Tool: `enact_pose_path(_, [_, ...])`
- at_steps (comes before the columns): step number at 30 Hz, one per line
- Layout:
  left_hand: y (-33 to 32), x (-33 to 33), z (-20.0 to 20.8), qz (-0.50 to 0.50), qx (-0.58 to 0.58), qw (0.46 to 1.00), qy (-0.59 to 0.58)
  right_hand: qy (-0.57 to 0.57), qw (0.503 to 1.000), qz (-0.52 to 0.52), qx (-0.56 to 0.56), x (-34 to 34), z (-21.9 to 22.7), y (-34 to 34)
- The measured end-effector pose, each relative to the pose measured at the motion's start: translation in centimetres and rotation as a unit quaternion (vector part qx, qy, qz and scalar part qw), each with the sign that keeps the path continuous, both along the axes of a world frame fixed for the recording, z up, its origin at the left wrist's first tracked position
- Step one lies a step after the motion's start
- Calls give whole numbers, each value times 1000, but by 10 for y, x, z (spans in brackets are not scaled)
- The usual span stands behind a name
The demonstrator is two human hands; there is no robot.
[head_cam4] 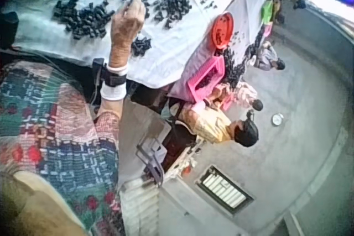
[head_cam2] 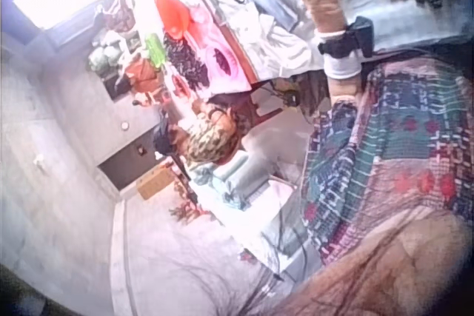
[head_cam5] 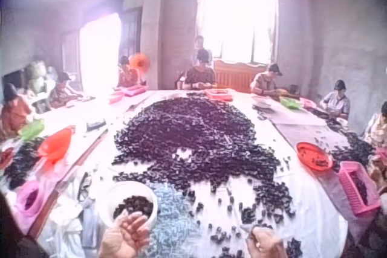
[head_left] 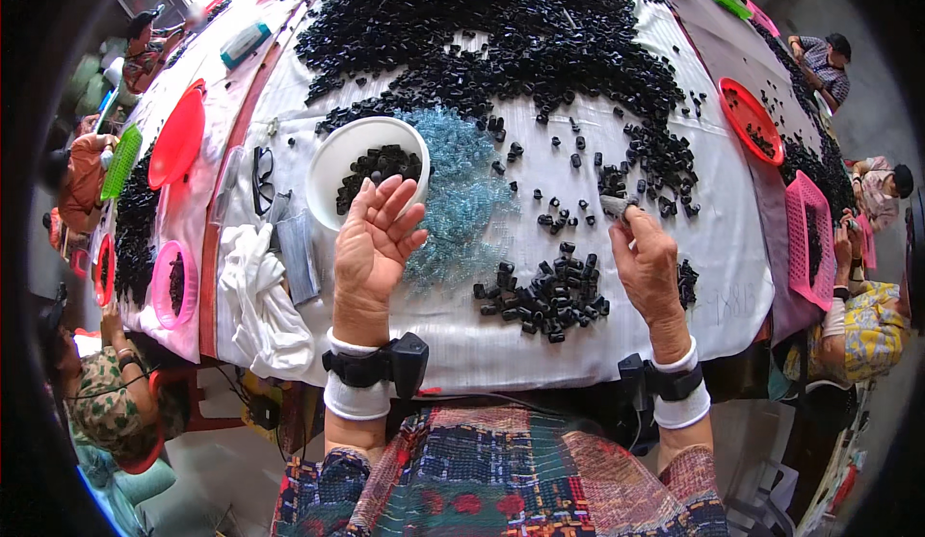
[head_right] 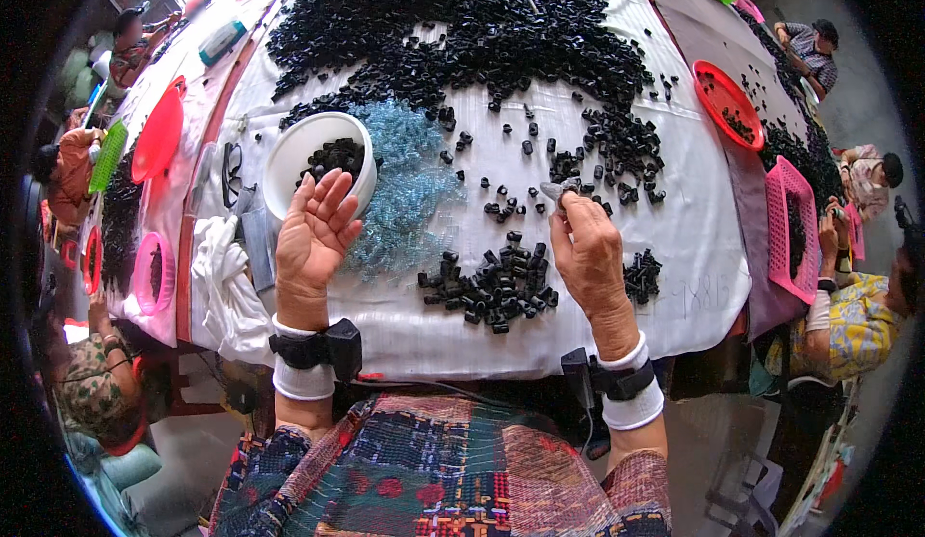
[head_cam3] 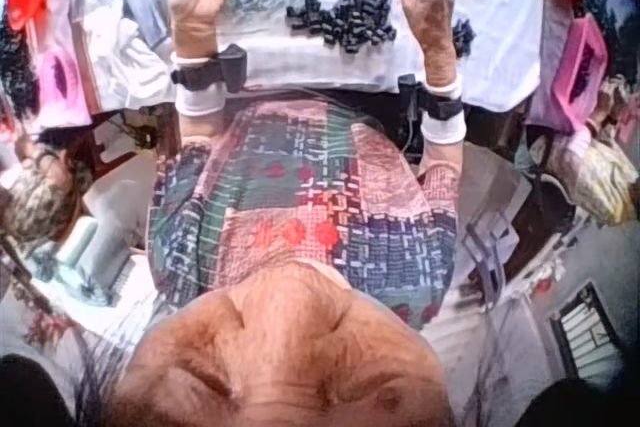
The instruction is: The person is assembling small black shoe components or accessories at a large table.
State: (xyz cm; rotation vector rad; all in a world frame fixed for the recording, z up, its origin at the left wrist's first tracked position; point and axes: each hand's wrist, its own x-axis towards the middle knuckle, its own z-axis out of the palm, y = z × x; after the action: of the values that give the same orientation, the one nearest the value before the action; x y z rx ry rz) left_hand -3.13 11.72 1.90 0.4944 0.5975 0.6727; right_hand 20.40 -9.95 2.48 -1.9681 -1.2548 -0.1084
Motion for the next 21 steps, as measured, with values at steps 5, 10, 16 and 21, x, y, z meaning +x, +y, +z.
enact_pose_path(5, [-9, 1, -5, -20, -5, 1000, -18, -24, 997, 27, -71, 5, -15, 2])
enact_pose_path(10, [-32, 9, -3, -50, 10, 998, 28, -42, 989, 91, -112, 0, -19, 11])
enact_pose_path(16, [-55, 19, -12, -113, -4, 992, 49, -76, 976, 121, -162, -4, -29, 19])
enact_pose_path(21, [-69, 26, -16, -154, -11, 987, 41, -67, 973, 110, -190, -5, -34, 22])
